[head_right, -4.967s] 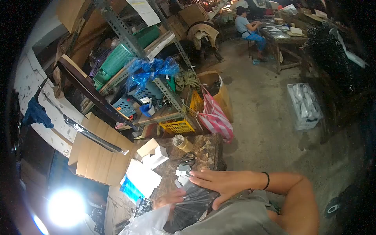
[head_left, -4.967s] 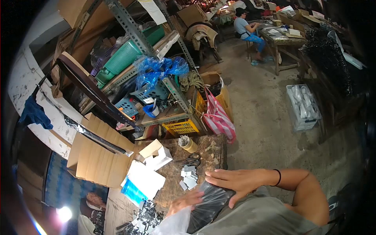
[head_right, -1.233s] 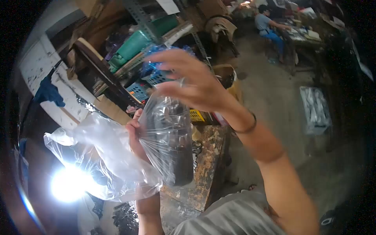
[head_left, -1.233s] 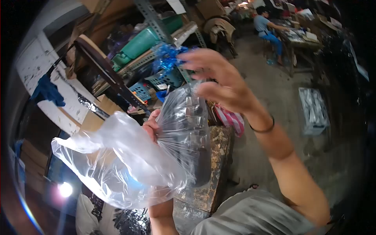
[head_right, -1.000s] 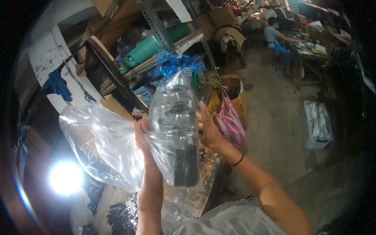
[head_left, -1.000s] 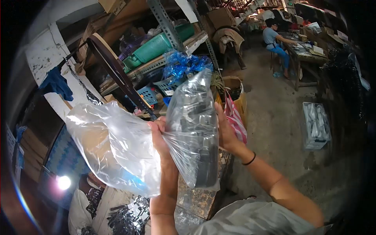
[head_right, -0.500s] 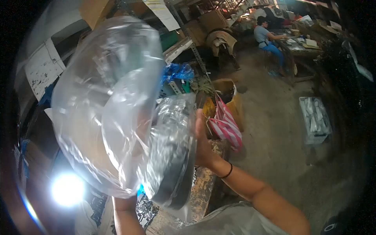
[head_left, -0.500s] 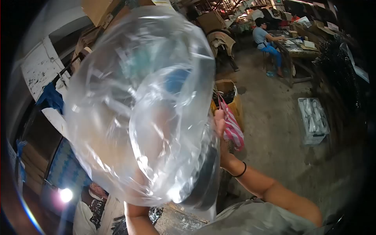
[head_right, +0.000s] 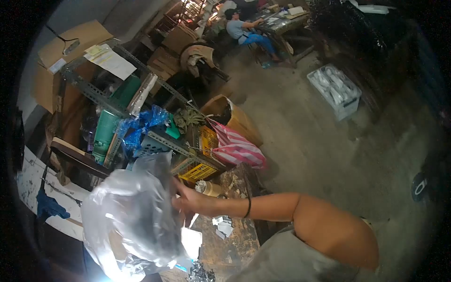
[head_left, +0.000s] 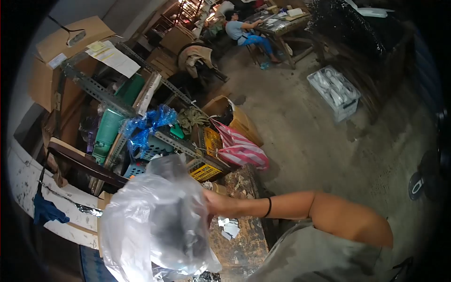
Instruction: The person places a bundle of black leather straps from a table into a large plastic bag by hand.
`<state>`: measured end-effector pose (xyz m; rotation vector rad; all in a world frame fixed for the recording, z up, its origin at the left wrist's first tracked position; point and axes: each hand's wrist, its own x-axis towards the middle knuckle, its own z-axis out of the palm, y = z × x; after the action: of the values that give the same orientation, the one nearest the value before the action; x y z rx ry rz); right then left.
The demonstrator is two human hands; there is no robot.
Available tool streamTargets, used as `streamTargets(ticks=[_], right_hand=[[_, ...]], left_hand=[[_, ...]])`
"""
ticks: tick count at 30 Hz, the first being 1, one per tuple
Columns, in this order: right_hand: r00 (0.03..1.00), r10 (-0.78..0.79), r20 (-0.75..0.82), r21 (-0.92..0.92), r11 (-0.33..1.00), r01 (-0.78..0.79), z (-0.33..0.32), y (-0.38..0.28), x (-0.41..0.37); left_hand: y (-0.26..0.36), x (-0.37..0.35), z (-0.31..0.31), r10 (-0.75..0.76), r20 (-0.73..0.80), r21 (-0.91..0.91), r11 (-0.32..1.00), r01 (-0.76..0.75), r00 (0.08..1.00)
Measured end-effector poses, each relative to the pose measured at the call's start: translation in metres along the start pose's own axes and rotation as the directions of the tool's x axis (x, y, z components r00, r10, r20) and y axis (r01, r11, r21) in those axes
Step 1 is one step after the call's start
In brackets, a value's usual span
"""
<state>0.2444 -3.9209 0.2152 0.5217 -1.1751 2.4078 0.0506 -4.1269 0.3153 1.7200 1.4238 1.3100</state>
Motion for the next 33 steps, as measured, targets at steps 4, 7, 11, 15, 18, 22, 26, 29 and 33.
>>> streamTargets(ticks=[4,7,11,15,18,22,26,29,33], right_hand=[[0.988,0.074,0.132,-0.851,0.52,0.075,0.008,-0.02,-0.006],[0.973,-0.202,0.112,-0.852,0.484,0.198,-0.025,0.05,0.031],[0.878,-0.47,0.093,-0.861,0.405,0.308,-0.018,0.035,0.03],[0.849,-0.486,0.205,-0.56,0.653,0.51,-0.015,0.033,0.026],[0.96,-0.051,0.274,-0.387,0.908,0.159,-0.053,0.095,0.03],[0.974,0.095,0.204,0.323,0.933,-0.159,-0.037,0.068,0.032],[0.918,0.312,-0.244,0.088,0.95,-0.3,-0.102,0.079,0.009],[0.88,0.351,-0.319,-0.329,0.83,-0.451,-0.104,0.039,0.009],[0.973,0.118,-0.199,-0.604,0.767,-0.217,-0.087,-0.008,0.025]], left_hand=[[-0.008,0.035,0.052,-0.062,0.088,-0.021,0.998,0.065,0.994],[-0.009,0.004,0.048,-0.086,0.147,-0.006,0.996,0.088,0.985],[0.0,0.038,0.032,-0.119,0.193,0.02,0.993,0.117,0.974],[0.002,0.029,0.04,-0.167,0.165,0.029,0.986,0.165,0.972],[0.009,0.038,0.041,-0.222,0.069,0.034,0.975,0.22,0.973],[0.016,0.04,0.027,-0.306,-0.149,-0.001,0.951,0.309,0.94],[0.007,0.059,0.036,-0.36,-0.313,-0.057,0.931,0.361,0.879],[0.012,0.035,0.036,-0.379,-0.367,-0.069,0.922,0.381,0.85],[0.015,0.023,0.034,-0.402,-0.385,-0.095,0.913,0.398,0.831]])
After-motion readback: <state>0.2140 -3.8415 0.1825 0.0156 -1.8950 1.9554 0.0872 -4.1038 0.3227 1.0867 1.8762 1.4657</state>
